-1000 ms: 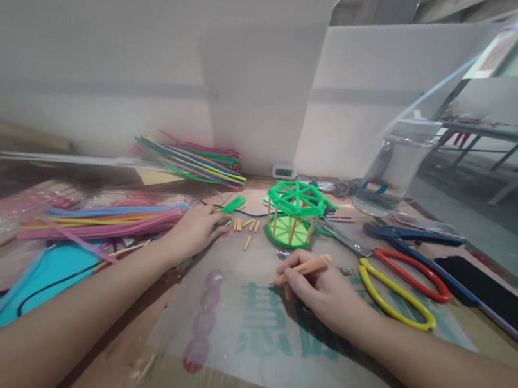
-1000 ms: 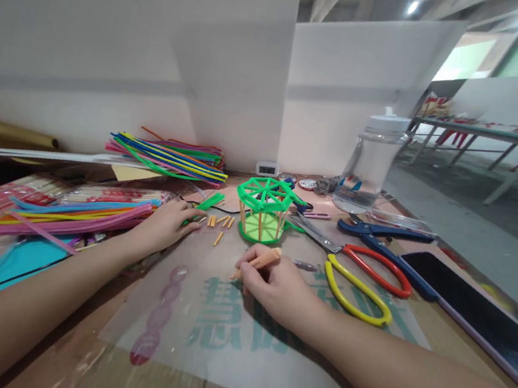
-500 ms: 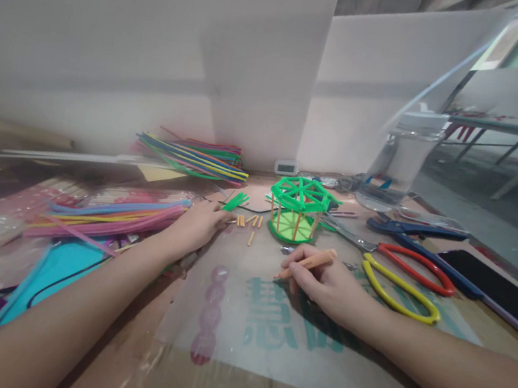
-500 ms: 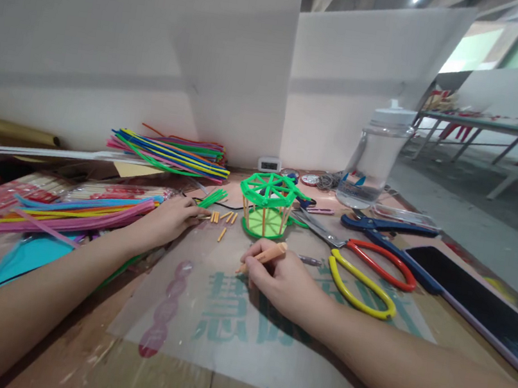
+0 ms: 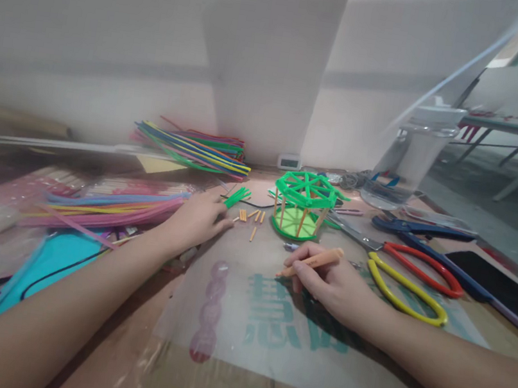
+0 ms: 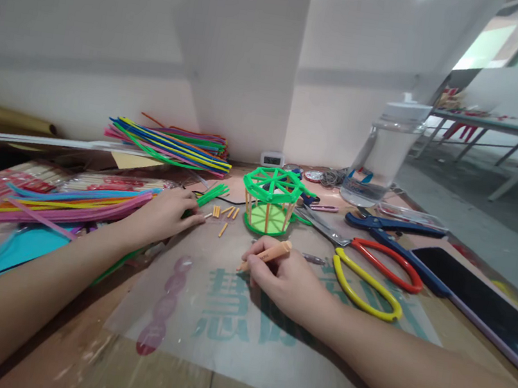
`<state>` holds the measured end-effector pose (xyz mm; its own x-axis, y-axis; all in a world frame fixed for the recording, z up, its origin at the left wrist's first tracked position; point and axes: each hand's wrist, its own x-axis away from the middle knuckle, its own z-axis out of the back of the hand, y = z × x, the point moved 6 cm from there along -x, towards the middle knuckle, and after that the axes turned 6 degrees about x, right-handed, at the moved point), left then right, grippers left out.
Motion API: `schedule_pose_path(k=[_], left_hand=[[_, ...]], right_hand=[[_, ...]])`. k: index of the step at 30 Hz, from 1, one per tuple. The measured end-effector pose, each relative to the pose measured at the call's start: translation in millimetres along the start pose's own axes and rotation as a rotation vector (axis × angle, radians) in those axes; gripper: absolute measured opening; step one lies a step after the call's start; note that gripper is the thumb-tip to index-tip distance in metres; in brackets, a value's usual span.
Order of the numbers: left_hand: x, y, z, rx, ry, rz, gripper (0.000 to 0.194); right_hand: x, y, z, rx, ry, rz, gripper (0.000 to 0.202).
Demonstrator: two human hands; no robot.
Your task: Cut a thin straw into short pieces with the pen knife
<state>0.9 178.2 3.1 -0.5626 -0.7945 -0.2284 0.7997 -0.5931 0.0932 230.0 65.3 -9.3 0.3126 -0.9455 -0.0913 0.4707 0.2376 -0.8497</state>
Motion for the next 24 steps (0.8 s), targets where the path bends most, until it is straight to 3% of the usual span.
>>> schedule_pose_path(k=[7, 14, 18, 21, 24], left_hand=[[0, -5, 2.5, 0.081, -0.102, -0.056, 0.021], [-1, -11, -9.7, 0.097, -0.098, -0.061, 0.026], [-1, -10, -5.8, 0.12, -0.078, -0.05, 0.027], [4, 9, 3.9, 0.137, -0.056, -0.059, 0.024], [19, 51, 9.9, 0.185, -0.055, -0.095, 0.026]], right_hand=[[0, -2, 0, -0.014, -0.011, -0.016, 0.011], [0, -4, 0, -0.004, -0.018, -0.007, 0.011], [1, -3, 0, -0.032, -0.014, -0.012, 0.013], [2, -1, 2, -0.081, 0.021, -0.011, 0.016], [3, 1, 9, -0.132, 0.126, 0.038, 0.02]])
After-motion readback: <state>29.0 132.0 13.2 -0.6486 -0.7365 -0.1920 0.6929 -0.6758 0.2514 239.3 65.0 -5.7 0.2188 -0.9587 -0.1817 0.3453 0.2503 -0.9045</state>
